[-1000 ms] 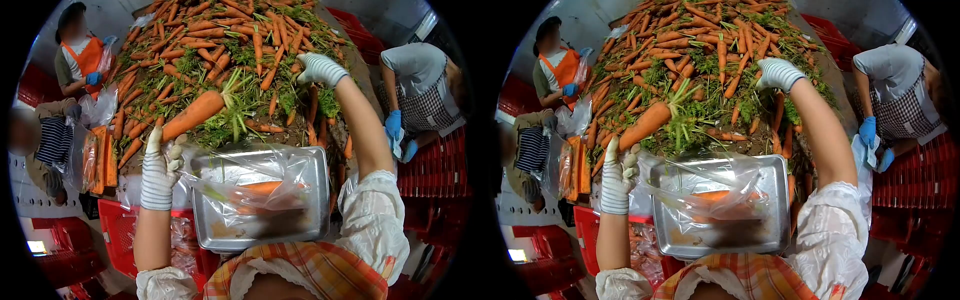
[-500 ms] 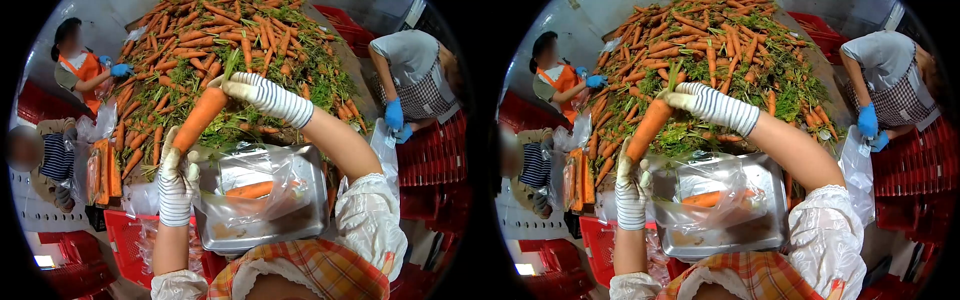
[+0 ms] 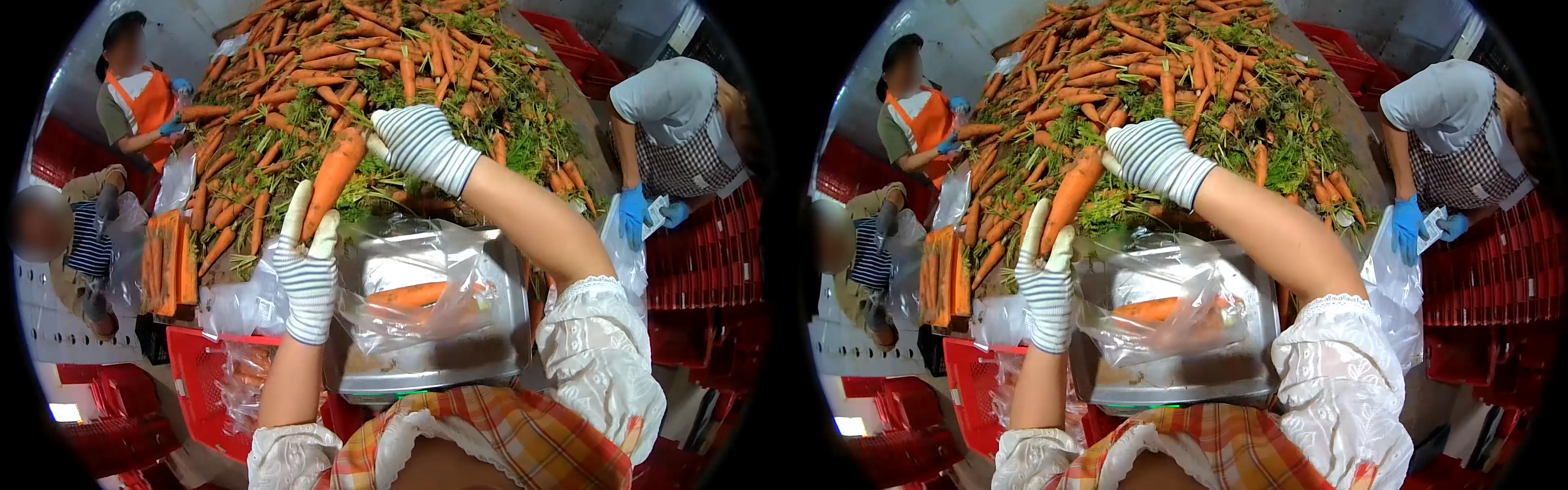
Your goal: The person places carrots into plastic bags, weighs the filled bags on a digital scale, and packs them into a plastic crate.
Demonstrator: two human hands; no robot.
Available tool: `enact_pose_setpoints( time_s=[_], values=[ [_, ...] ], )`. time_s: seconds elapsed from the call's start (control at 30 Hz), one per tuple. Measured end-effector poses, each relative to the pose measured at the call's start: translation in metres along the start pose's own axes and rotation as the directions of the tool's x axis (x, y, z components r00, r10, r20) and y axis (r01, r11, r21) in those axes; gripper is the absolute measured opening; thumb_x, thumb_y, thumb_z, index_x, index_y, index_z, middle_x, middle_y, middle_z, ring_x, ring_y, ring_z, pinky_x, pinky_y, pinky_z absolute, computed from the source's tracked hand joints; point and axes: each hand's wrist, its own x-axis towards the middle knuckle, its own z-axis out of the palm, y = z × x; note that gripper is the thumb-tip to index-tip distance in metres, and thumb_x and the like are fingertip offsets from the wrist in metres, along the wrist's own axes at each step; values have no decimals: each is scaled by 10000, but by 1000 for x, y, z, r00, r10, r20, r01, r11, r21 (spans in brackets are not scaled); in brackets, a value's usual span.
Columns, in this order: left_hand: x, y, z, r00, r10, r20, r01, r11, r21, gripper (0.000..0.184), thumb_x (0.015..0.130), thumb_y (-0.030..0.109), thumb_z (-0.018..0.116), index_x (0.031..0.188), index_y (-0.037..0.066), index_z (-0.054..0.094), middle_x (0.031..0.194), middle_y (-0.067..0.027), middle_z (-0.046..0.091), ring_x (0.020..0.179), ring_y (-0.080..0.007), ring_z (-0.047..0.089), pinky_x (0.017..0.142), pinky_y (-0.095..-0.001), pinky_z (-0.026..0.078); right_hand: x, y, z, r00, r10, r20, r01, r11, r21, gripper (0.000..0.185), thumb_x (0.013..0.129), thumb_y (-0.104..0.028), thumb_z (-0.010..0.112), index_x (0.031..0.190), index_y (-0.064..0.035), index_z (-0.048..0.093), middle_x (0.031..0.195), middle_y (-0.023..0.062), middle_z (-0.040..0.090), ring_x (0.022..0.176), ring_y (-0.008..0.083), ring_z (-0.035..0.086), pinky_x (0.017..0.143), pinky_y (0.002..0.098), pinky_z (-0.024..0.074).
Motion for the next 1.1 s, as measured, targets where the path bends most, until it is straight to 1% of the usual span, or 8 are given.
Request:
enact_pose_setpoints(
  time_s=[0.07,0.17,0.23,0.3,0.37,0.53,0.8,1.1],
  values=[
    [-2,7,-4,996,-89,9,90,996,-18,488,820,48,621,1283,56,467,860,2,579,630,-23,459,549,-157,387,9,5,-24,908,205,364,-187,979,-85,277,824,-301,548,824,-24,526,633,82,560,563,232,574,539,393,493],
    [-9,13,-26,996,-83,36,85,994,-72,495,811,44,631,1279,56,471,866,-2,583,632,-27,468,553,-157,392,-18,42,4,972,49,-231,-92,980,-177,764,666,-380,689,1273,-33,380,1240,243,437,1154,329,452,956,470,360],
    [-18,25,-34,996,-83,45,84,996,-20,497,801,33,635,1272,50,477,873,-6,585,647,-36,485,569,-164,407,-31,-2,-45,981,-165,-104,168,986,21,963,577,-342,754,1363,-71,270,1381,223,282,1274,367,295,1034,493,247],
    [-30,38,-39,978,18,207,-14,1000,-23,501,791,16,633,1267,41,479,891,-13,589,662,-42,495,586,-172,418,-47,-35,-56,889,-391,-238,436,883,176,788,638,-290,736,1302,-93,360,1245,198,457,1147,344,457,956,437,372],
    [-40,56,-45,979,-38,202,32,999,37,548,782,8,624,1298,45,441,903,-22,596,637,-46,500,544,-171,414,-51,-47,-81,947,-237,216,152,924,351,615,701,-283,691,1232,-93,446,1130,164,547,1012,320,561,866,368,458],
    [-60,97,-72,926,-221,308,283,943,-174,661,748,-14,492,1373,28,285,1296,-231,438,463,-32,452,406,-155,378,-96,-83,-85,955,-82,287,-211,493,844,663,747,-430,683,1158,34,449,1006,160,604,930,184,581,811,348,480],
    [-75,109,-91,858,-200,473,253,966,-49,677,701,39,519,1349,-2,329,1310,-216,429,472,-40,461,445,-175,412,-167,-86,-48,707,-97,700,-24,987,161,427,796,-336,604,978,35,496,779,180,617,663,344,615,624,398,511],
    [-67,129,-112,771,-305,559,180,946,268,624,787,64,539,1372,60,323,1248,-141,490,754,-99,555,647,-216,470,-155,-88,-144,782,-129,609,-40,966,256,543,817,-348,601,1258,-58,471,1022,163,617,914,249,620,777,310,499]
  ],
)
